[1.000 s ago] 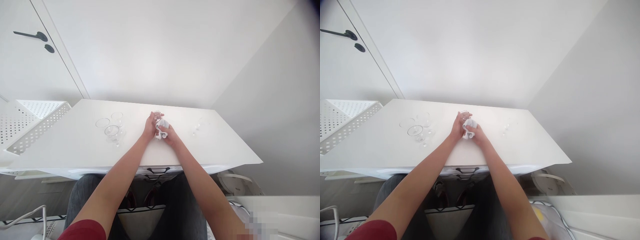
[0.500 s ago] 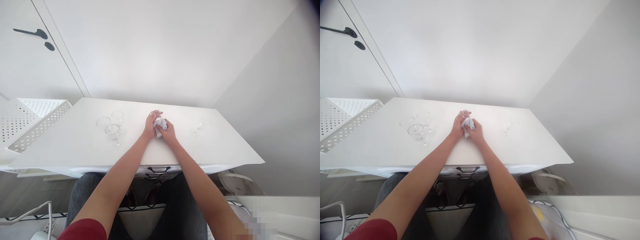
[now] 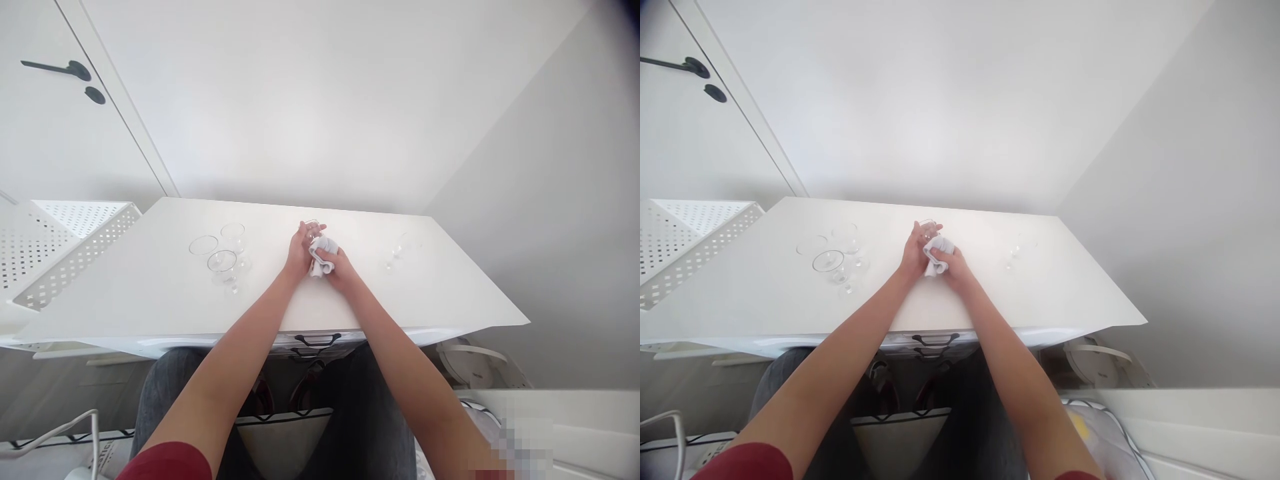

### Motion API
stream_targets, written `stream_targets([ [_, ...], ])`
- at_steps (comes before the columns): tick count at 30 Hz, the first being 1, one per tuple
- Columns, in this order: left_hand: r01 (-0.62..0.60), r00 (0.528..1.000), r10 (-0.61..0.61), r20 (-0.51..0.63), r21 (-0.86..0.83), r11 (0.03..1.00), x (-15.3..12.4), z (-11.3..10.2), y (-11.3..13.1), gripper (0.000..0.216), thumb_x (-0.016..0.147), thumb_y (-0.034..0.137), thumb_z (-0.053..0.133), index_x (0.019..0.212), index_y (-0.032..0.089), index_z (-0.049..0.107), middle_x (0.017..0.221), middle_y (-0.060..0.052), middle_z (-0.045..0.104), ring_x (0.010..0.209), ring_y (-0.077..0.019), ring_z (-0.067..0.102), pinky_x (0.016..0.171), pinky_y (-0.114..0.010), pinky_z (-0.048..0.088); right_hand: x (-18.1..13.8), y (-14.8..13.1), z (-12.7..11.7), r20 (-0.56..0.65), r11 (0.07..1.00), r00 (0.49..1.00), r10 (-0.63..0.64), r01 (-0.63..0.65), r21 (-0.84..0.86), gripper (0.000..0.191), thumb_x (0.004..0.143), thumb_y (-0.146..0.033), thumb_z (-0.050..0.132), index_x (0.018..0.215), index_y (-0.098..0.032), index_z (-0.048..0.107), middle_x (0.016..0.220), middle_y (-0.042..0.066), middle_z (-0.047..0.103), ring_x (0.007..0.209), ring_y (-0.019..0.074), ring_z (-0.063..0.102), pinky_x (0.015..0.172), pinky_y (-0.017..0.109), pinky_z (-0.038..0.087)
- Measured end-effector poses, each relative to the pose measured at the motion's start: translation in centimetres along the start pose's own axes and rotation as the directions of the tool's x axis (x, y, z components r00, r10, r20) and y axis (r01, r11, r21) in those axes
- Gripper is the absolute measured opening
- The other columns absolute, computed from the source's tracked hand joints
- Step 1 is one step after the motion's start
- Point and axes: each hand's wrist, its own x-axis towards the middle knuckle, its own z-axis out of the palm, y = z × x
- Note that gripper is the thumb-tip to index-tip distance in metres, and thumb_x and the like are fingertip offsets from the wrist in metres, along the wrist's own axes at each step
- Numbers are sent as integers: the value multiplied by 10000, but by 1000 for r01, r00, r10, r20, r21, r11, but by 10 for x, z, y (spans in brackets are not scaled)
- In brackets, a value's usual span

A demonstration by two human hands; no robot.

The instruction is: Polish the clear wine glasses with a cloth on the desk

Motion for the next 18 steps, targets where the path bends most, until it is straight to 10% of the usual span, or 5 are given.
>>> stream_targets([
  [3,-8,999,9,-48,20,1000,-1,0,1,467,872,645,703,1007,198,703,1177,-104,710,878,-190,685,788,-351,544,-1,0,2,-117,973,978,-175,153,-171,333,685,-394,903,823,-220,654,781,-9,640,736,170,555,716,323,486],
  [8,18,999,-17,-27,34,999,-1,0,0,563,871,736,624,995,192,702,1212,-127,705,867,-206,682,751,-350,546,-1,-1,2,30,998,999,35,-36,44,356,764,-498,828,897,-205,675,779,26,644,705,184,577,666,335,491],
  [13,-16,999,18,-43,50,999,0,1,1,476,870,653,695,1000,195,701,1175,-108,710,873,-185,672,770,-326,535,-1,0,2,-135,969,972,-190,164,-183,343,675,-415,905,812,-226,653,771,-13,635,739,169,552,700,313,488],
  [18,2,1000,-2,-1,28,1000,-1,1,1,524,872,699,663,964,185,711,1129,-108,711,836,-183,665,770,-343,540,-1,-2,0,52,992,995,83,-87,94,354,756,-497,829,873,-207,664,718,6,621,623,165,541,622,334,471],
])
